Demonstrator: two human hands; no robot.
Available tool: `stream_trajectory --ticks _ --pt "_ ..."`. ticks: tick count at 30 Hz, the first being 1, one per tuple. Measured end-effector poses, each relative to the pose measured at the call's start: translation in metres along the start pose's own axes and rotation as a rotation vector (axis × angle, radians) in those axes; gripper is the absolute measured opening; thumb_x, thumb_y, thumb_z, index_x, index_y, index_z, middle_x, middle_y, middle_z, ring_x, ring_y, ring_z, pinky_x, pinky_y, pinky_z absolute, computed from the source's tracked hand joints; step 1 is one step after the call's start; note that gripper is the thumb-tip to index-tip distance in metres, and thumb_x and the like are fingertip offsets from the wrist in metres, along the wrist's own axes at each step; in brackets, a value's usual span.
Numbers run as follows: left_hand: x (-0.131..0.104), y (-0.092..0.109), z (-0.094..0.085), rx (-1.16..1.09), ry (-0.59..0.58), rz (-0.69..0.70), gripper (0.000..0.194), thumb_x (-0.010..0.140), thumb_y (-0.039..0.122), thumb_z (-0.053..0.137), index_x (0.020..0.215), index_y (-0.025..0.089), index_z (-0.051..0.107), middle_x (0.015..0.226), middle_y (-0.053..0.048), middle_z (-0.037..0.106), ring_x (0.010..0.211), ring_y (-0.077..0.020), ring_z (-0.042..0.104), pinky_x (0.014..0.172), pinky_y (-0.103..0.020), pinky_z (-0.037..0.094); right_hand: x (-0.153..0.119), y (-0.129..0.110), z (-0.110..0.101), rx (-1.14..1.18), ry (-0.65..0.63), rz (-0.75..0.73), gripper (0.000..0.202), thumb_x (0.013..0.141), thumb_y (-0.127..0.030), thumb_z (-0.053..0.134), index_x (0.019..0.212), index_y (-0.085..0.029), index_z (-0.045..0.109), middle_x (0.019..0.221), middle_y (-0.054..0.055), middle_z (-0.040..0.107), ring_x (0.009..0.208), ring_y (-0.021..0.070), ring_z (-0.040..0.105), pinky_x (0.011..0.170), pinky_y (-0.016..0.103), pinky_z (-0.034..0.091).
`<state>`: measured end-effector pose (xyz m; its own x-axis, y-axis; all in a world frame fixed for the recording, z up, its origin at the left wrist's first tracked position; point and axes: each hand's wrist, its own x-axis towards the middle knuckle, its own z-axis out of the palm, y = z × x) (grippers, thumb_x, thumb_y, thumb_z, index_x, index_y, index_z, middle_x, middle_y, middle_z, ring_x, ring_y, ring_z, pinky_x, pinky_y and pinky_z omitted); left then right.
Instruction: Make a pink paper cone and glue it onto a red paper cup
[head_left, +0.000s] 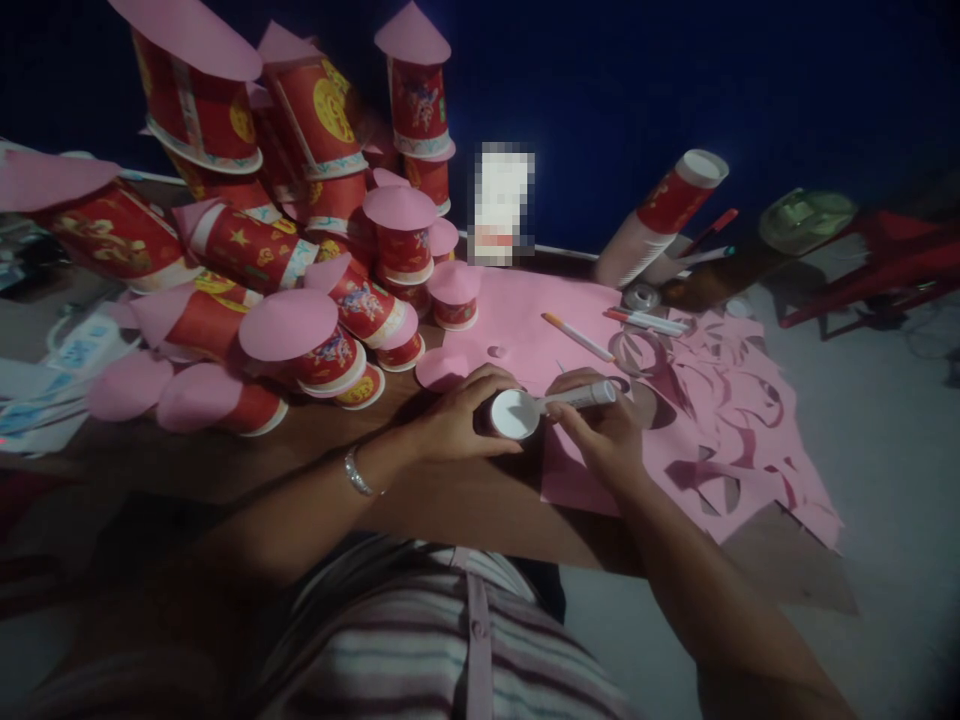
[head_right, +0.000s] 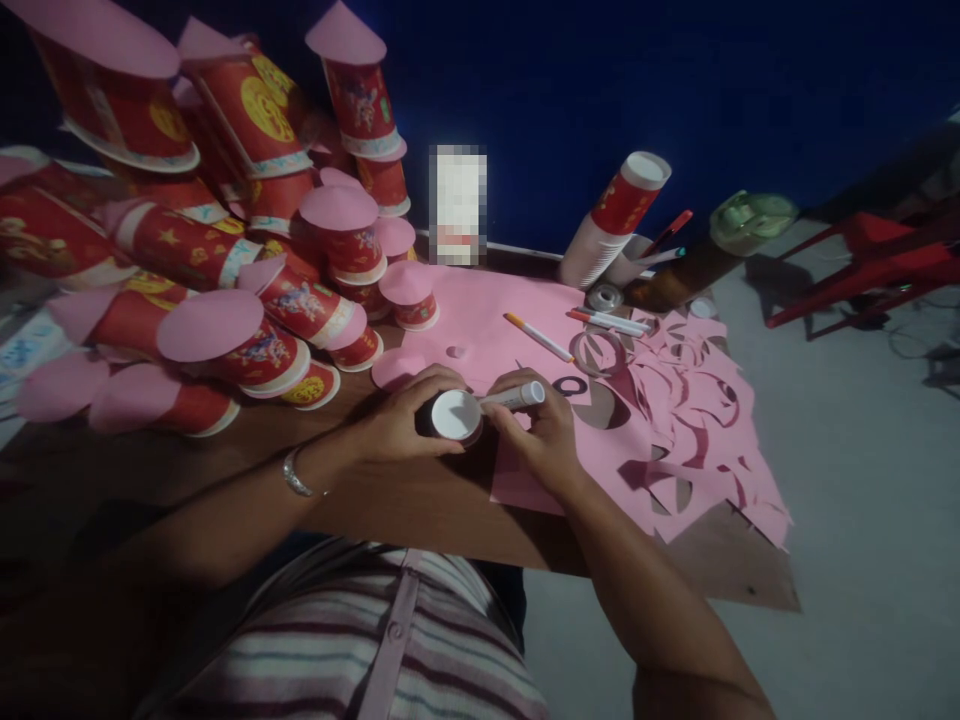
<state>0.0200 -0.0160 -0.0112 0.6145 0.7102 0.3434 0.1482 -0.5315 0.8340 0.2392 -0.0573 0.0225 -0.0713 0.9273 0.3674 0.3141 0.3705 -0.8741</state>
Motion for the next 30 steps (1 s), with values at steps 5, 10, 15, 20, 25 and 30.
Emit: stream_trajectory --ticks 5,10,15,20,25,30 --pt "0.001 0.0036 -0.0038 0.003 -0.03 -0.021 0.063 0.072 0.03 0.088 0.127 0.022 0.058 0.12 -0.01 0.06 0.119 -0.0275 0.06 0.105 -0.048 0.051 0.0002 -0.001 -0.0011 0.008 -0.021 0.051 0.007 0.092 -0.027 0.07 0.088 -0.021 0.069 0.088 0.002 0.067 0.075 0.0138 0.065 0.064 0.027 0.054" --pt "-0.0005 0.0028 -0.0063 -0.016 -0.038 -0.081 0.067 0.073 0.024 0.084 0.134 0.025 0.056 0.129 -0.011 0.063 0.124 -0.0291 0.06 0.109 -0.051 0.049 0.0002 0.0026 -0.001 0.033 -0.021 0.07 0.009 0.091 -0.03 0.071 0.088 -0.021 0.069 0.087 0.002 0.067 0.077 0.015 0.065 0.065 0.027 0.056" --pt "-0.0047 0.0018 -0.0052 -0.16 -0.032 -0.108 0.076 0.071 0.02 0.082 0.138 0.024 0.047 0.138 -0.013 0.058 0.128 -0.0285 0.059 0.11 -0.049 0.048 -0.0002 0.002 0.0023 0.138 0.041 0.122 0.011 0.089 -0.031 0.073 0.087 -0.021 0.069 0.086 0.001 0.066 0.069 0.0132 0.064 0.06 0.026 0.057" --pt "-0.0031 -0.0003 -0.0008 -0.157 -0.024 -0.154 0.082 0.059 0.035 0.095 0.127 0.024 0.05 0.127 -0.012 0.059 0.12 -0.0299 0.061 0.103 -0.05 0.05 -0.0024 0.0049 0.0039 0.125 0.062 0.059 0.006 0.089 -0.027 0.073 0.087 -0.022 0.07 0.089 0.002 0.067 0.074 0.0142 0.065 0.062 0.027 0.056" --pt "-0.0011 -0.0029 0.0028 -0.083 0.004 -0.141 0.068 0.065 0.035 0.091 0.118 0.023 0.051 0.118 -0.008 0.061 0.109 -0.0263 0.062 0.096 -0.047 0.052 -0.002 0.0055 0.002 -0.002 0.021 -0.019 0.003 0.09 -0.024 0.072 0.089 -0.022 0.07 0.089 0.003 0.069 0.082 0.0165 0.066 0.07 0.031 0.055" --pt "-0.001 -0.002 0.0016 -0.077 0.004 -0.126 0.066 0.067 0.034 0.091 0.118 0.022 0.051 0.116 -0.007 0.061 0.107 -0.025 0.062 0.094 -0.045 0.052 0.0005 -0.001 0.0006 -0.045 -0.003 0.021 0.008 0.09 -0.027 0.069 0.084 -0.022 0.069 0.087 0.003 0.069 0.079 0.0166 0.066 0.067 0.03 0.055"
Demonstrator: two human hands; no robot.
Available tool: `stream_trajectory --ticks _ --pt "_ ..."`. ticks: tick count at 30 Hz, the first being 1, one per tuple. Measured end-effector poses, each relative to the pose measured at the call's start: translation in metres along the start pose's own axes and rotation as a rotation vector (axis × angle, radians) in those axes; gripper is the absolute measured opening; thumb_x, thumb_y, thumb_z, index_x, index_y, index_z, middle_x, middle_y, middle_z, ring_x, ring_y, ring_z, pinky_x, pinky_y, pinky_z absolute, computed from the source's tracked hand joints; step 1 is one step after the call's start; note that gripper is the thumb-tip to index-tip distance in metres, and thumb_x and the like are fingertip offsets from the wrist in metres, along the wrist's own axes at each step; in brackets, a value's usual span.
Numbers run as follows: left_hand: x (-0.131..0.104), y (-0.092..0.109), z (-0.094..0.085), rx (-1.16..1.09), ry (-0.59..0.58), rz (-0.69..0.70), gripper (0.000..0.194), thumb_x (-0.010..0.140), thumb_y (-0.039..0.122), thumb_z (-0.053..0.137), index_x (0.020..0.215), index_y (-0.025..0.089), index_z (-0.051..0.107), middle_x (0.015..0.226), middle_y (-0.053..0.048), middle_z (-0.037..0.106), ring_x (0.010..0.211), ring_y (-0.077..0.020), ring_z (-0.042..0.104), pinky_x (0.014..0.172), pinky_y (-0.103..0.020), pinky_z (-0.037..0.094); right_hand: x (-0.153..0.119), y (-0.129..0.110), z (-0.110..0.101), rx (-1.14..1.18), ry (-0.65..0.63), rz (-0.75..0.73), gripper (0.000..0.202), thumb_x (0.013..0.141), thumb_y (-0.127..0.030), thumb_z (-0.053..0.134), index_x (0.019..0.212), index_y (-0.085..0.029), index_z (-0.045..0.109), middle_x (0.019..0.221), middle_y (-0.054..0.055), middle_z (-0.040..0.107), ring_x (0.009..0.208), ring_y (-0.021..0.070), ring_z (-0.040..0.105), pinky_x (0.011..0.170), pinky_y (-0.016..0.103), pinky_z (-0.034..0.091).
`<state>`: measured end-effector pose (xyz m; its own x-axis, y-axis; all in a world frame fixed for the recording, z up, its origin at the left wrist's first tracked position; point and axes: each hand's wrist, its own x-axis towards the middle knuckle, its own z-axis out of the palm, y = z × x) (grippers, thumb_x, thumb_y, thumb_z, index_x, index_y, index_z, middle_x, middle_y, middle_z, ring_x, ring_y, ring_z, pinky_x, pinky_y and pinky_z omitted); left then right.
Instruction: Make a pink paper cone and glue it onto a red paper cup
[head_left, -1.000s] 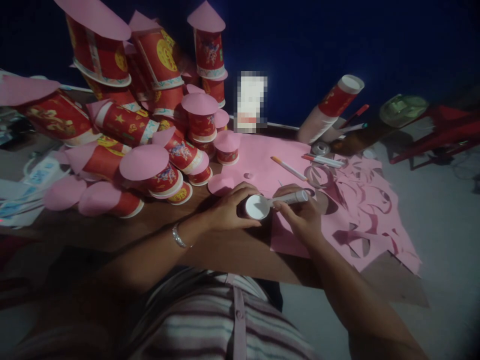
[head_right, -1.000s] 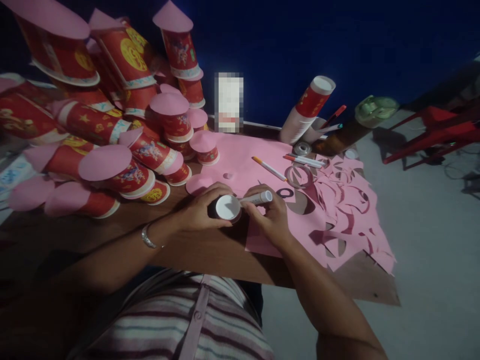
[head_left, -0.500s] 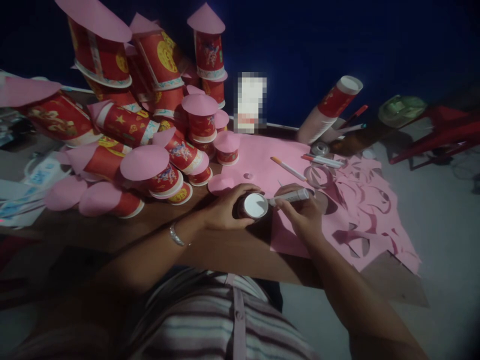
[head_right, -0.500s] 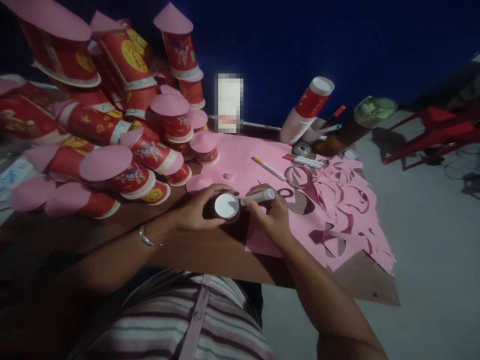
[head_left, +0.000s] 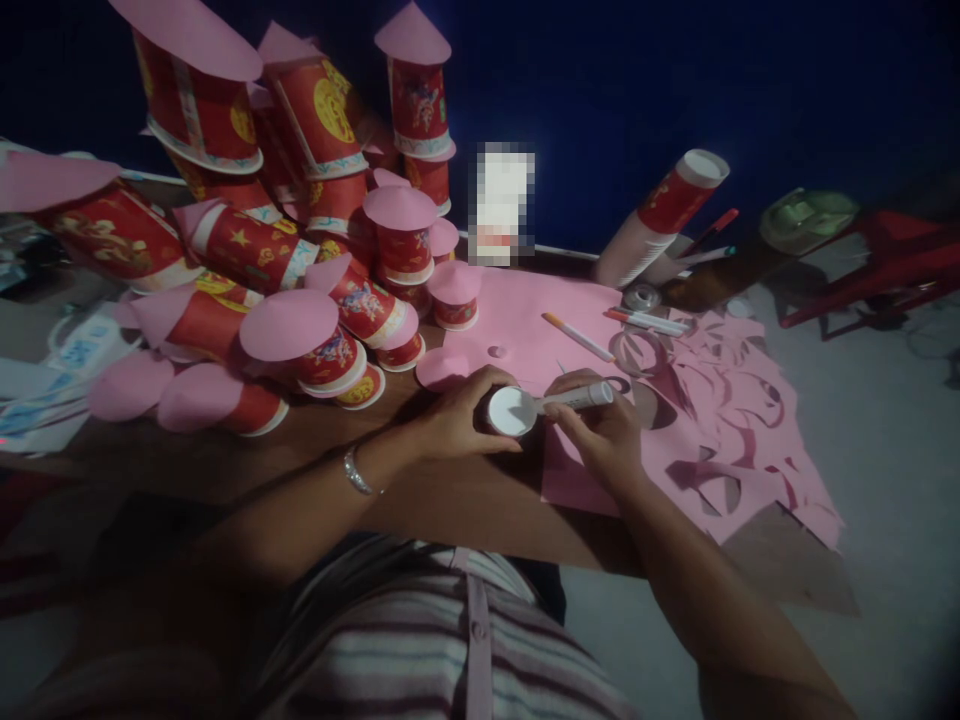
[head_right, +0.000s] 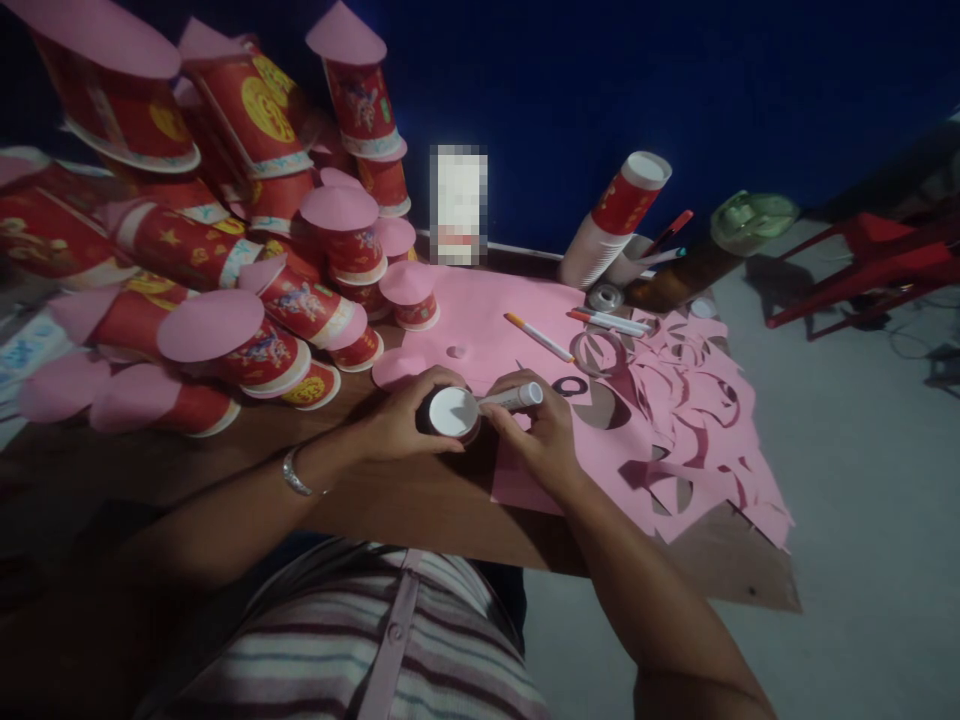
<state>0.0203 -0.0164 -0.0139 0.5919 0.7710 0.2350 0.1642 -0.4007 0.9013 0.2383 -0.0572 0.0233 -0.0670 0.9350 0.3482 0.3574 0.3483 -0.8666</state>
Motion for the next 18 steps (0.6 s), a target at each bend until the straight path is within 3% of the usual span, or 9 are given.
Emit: stream_trajectory --ticks 5,13,18 --pt "0.0 0.001 -0.001 0.01 -0.01 -0.008 0.065 0.066 0.035 0.091 0.117 0.022 0.052 0.114 -0.007 0.062 0.106 -0.025 0.063 0.093 -0.045 0.053 0.0 -0.001 0.001 0.014 0.008 0.047 0.008 0.088 -0.028 0.072 0.083 -0.021 0.07 0.085 0.002 0.069 0.076 0.0158 0.065 0.064 0.028 0.054" --pt "0.001 0.002 -0.007 0.104 -0.002 0.096 0.06 0.073 0.025 0.085 0.126 0.022 0.056 0.124 -0.012 0.061 0.124 -0.0301 0.058 0.108 -0.055 0.046 0.007 0.016 0.002 0.561 0.158 0.287 0.017 0.079 -0.034 0.081 0.085 -0.022 0.07 0.079 -0.001 0.066 0.063 0.0125 0.06 0.058 0.028 0.056" --pt "0.0 0.002 -0.007 0.055 0.001 0.118 0.064 0.076 0.02 0.079 0.133 0.023 0.051 0.129 -0.012 0.061 0.122 -0.0285 0.06 0.106 -0.052 0.049 0.01 0.014 0.003 0.614 0.135 0.377 0.024 0.072 -0.034 0.084 0.088 -0.024 0.069 0.078 -0.001 0.066 0.066 0.0132 0.06 0.057 0.027 0.057"
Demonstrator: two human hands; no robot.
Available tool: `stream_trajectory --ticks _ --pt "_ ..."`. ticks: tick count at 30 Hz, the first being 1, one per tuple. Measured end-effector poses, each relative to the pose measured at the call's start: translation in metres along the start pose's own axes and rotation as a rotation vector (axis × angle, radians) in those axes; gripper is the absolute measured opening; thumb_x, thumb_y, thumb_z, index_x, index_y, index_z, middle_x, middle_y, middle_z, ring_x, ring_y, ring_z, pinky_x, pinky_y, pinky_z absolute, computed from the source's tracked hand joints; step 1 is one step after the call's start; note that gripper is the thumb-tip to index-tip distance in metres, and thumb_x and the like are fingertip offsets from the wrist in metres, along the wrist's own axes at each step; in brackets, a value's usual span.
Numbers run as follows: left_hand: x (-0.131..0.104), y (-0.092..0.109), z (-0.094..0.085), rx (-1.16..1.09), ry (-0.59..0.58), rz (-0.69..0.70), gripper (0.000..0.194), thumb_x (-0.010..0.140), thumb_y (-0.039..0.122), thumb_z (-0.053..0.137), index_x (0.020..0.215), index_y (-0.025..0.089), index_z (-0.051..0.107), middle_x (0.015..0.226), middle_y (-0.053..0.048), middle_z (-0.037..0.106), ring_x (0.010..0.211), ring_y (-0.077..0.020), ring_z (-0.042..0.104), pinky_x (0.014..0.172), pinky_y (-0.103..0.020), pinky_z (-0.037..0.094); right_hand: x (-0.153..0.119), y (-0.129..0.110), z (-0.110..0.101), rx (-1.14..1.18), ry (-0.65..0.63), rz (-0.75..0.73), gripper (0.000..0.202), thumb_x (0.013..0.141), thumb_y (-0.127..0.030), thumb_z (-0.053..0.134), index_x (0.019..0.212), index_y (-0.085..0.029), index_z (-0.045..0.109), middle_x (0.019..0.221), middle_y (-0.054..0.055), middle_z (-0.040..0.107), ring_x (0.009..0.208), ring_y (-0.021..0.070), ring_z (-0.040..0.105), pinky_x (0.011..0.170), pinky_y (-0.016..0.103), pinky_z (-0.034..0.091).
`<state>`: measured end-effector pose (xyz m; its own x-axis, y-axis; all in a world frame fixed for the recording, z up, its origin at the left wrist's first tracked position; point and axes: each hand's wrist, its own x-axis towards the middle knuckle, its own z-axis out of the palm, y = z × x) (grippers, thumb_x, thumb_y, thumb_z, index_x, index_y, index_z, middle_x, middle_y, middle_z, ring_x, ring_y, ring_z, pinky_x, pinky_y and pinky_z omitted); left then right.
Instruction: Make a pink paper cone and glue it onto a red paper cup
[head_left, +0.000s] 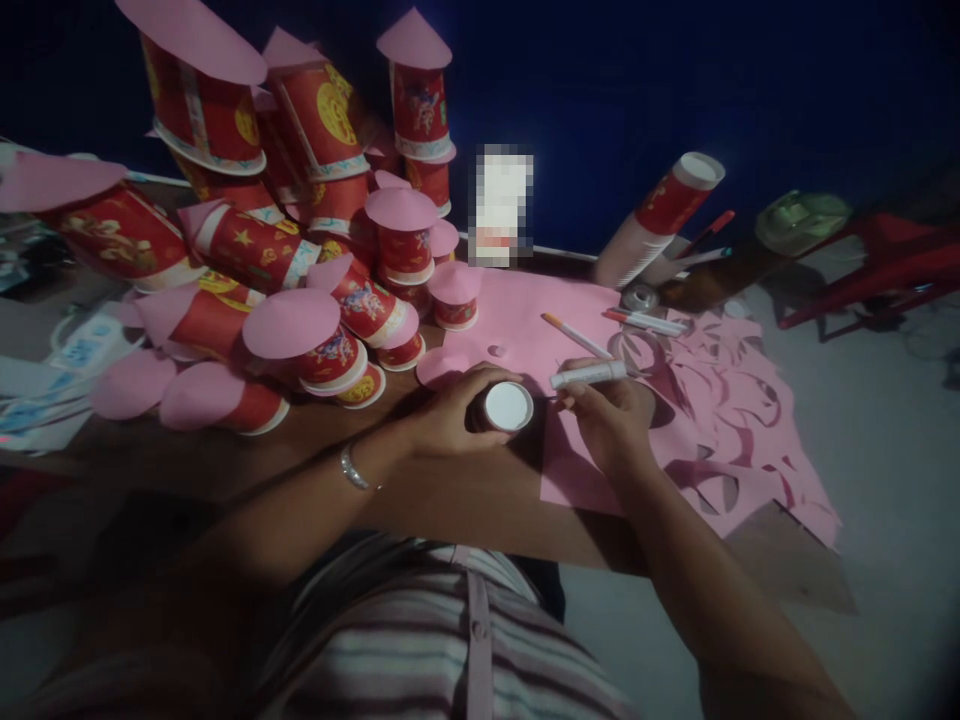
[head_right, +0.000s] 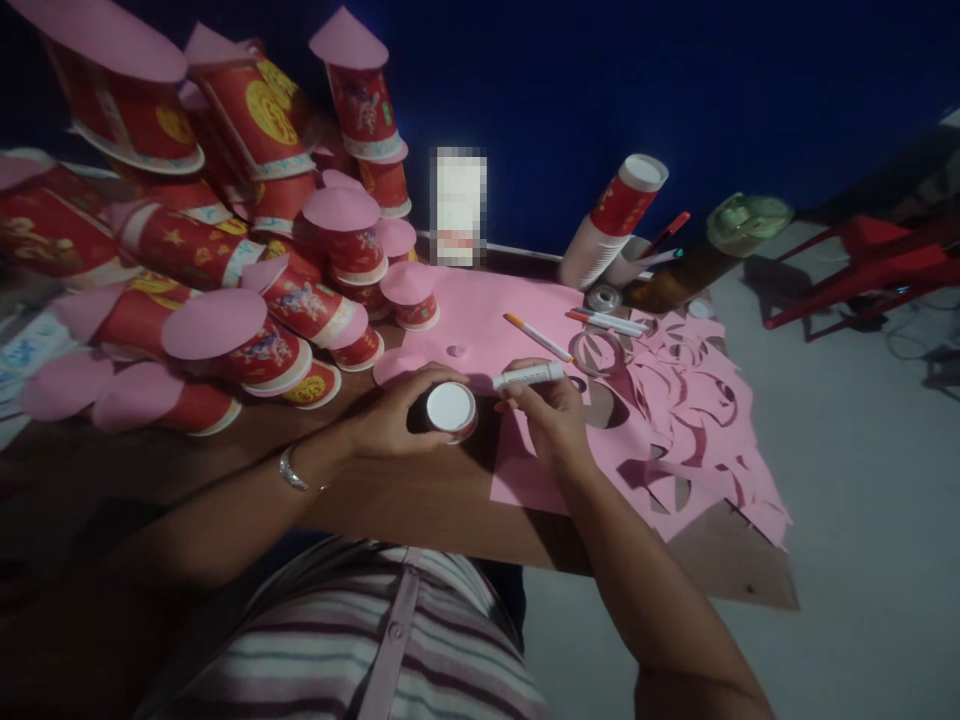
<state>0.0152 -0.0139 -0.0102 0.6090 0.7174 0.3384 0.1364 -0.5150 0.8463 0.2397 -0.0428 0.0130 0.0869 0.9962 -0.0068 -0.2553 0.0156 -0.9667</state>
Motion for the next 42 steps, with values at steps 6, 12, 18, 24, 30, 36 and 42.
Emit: stream_trajectory --ticks 6,12,18,24,30,36,42 --pt "-0.001 0.002 0.001 -0.038 -0.049 -0.068 0.063 0.074 0.022 0.081 0.129 0.023 0.05 0.127 -0.011 0.062 0.118 -0.0278 0.062 0.102 -0.051 0.051 -0.004 0.003 -0.003 -0.075 -0.008 -0.066 0.026 0.075 -0.037 0.083 0.089 -0.023 0.067 0.079 -0.001 0.067 0.062 0.0129 0.061 0.055 0.028 0.057" --pt "0.0 -0.001 0.001 -0.036 -0.039 -0.09 0.068 0.067 0.026 0.089 0.124 0.023 0.052 0.124 -0.01 0.061 0.119 -0.0282 0.06 0.104 -0.052 0.049 -0.008 0.01 -0.007 -0.125 -0.043 -0.081 0.026 0.08 -0.037 0.083 0.086 -0.022 0.062 0.075 -0.003 0.066 0.057 0.0111 0.06 0.053 0.026 0.053" --pt "0.002 0.001 0.002 -0.04 -0.021 -0.121 0.065 0.067 0.029 0.091 0.119 0.022 0.054 0.118 -0.009 0.062 0.114 -0.0267 0.061 0.101 -0.049 0.05 -0.012 0.001 0.003 -0.306 -0.029 -0.161 0.022 0.082 -0.036 0.08 0.086 -0.022 0.063 0.074 -0.002 0.066 0.06 0.0125 0.061 0.056 0.027 0.052" --pt "0.002 0.003 0.0 -0.029 -0.032 -0.092 0.063 0.069 0.031 0.09 0.119 0.022 0.054 0.118 -0.009 0.063 0.114 -0.0267 0.061 0.099 -0.048 0.051 -0.014 -0.004 0.005 -0.523 -0.038 -0.316 0.015 0.083 -0.029 0.076 0.086 -0.023 0.062 0.08 -0.001 0.066 0.07 0.0147 0.061 0.064 0.03 0.051" --pt "0.002 0.003 0.0 -0.022 -0.033 -0.109 0.062 0.068 0.031 0.09 0.119 0.023 0.054 0.118 -0.008 0.063 0.113 -0.0264 0.062 0.099 -0.048 0.051 -0.014 -0.005 0.002 -0.56 -0.063 -0.334 0.014 0.084 -0.028 0.074 0.087 -0.023 0.061 0.082 -0.001 0.066 0.07 0.0146 0.062 0.064 0.03 0.051" --pt "0.002 0.0 0.0 -0.036 -0.025 -0.083 0.062 0.069 0.032 0.089 0.119 0.023 0.055 0.119 -0.009 0.064 0.113 -0.0274 0.062 0.099 -0.049 0.051 -0.013 -0.006 0.003 -0.516 -0.069 -0.278 0.017 0.083 -0.032 0.075 0.087 -0.023 0.062 0.078 -0.001 0.066 0.066 0.0143 0.063 0.06 0.028 0.054" --pt "0.002 0.002 0.0 -0.043 -0.018 -0.077 0.061 0.07 0.028 0.089 0.12 0.022 0.055 0.12 -0.01 0.063 0.115 -0.0272 0.061 0.101 -0.05 0.05 -0.013 -0.005 0.004 -0.499 -0.065 -0.269 0.017 0.083 -0.032 0.076 0.086 -0.023 0.062 0.076 -0.001 0.067 0.065 0.0143 0.064 0.059 0.028 0.055"
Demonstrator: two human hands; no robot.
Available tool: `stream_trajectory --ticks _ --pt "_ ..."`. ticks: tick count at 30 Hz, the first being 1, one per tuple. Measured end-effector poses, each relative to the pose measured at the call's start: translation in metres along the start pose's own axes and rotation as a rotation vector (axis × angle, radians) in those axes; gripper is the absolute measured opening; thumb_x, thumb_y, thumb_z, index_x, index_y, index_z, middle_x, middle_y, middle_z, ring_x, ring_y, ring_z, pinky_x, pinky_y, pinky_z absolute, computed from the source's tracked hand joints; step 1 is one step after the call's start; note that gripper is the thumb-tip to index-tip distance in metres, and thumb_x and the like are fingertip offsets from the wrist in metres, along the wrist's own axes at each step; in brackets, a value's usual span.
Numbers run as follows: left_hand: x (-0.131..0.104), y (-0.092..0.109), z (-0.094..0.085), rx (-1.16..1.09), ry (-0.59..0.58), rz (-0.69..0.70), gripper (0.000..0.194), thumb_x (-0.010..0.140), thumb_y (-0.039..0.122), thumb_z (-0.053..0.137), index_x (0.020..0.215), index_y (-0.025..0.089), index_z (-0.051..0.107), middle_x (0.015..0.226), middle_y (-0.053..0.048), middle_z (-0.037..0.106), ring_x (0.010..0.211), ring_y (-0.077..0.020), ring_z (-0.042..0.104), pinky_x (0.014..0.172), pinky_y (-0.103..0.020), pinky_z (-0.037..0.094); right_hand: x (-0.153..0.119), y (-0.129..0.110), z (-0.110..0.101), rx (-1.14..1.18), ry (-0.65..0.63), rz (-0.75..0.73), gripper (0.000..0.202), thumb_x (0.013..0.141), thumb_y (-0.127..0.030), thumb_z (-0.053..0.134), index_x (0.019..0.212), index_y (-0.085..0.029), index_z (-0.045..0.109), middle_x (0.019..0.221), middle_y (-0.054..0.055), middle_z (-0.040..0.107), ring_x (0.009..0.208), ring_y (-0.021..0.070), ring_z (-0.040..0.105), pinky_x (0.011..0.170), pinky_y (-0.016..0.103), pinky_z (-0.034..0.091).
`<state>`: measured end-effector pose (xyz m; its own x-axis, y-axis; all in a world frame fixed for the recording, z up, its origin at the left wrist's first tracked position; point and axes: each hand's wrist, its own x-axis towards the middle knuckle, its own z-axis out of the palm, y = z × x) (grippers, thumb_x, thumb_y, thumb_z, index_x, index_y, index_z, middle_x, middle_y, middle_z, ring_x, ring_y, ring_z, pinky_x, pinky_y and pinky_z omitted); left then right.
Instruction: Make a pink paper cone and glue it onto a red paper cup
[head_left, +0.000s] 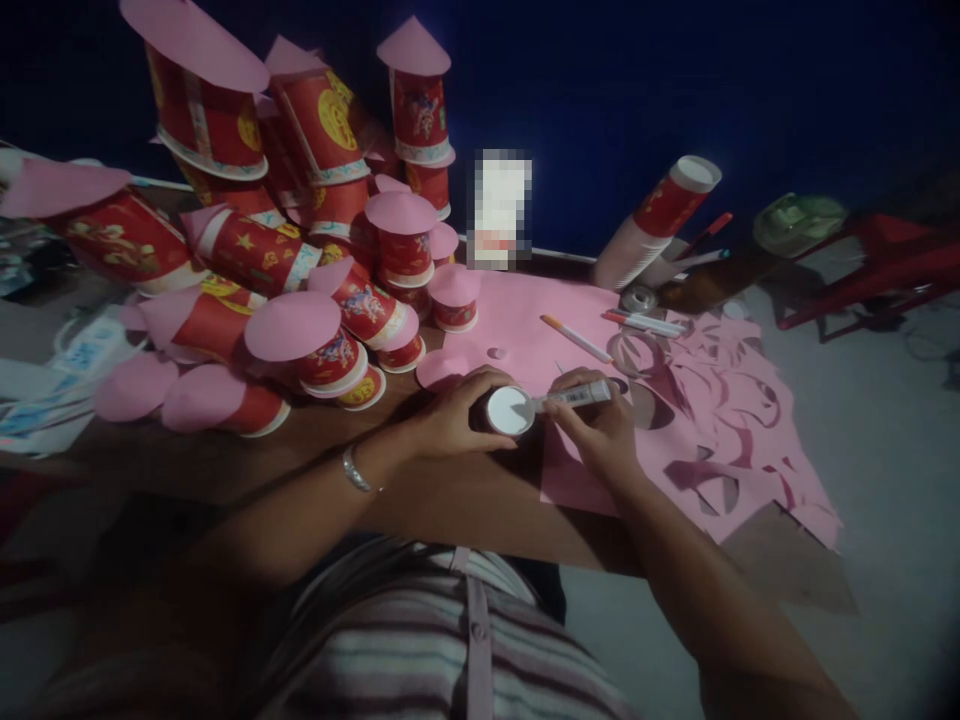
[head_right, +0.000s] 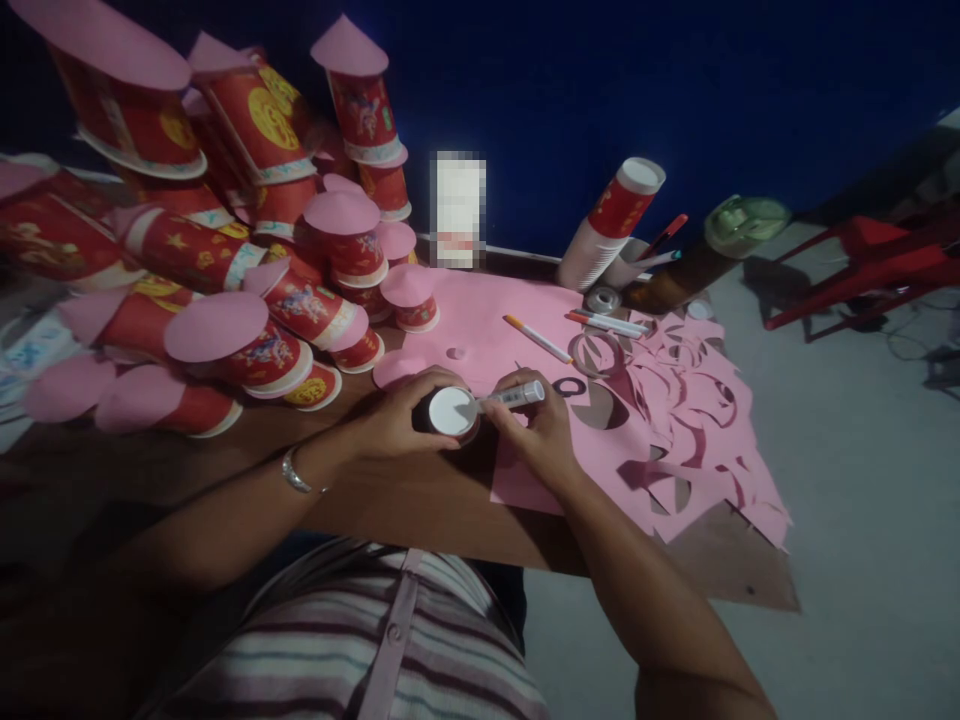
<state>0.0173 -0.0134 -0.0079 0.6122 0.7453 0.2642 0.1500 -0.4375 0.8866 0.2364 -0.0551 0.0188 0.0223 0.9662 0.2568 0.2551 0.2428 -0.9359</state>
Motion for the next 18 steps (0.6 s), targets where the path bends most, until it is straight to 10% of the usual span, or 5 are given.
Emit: stream_trajectory --ticks 18 --pt "-0.002 0.003 -0.004 -0.055 -0.004 -0.001 0.061 0.074 0.018 0.079 0.128 0.021 0.051 0.128 -0.012 0.064 0.119 -0.0276 0.063 0.103 -0.05 0.051 0.004 0.023 -0.002 0.372 0.039 0.221 0.03 0.077 -0.041 0.084 0.087 -0.021 0.064 0.074 -0.002 0.07 0.06 0.0141 0.066 0.058 0.029 0.058"
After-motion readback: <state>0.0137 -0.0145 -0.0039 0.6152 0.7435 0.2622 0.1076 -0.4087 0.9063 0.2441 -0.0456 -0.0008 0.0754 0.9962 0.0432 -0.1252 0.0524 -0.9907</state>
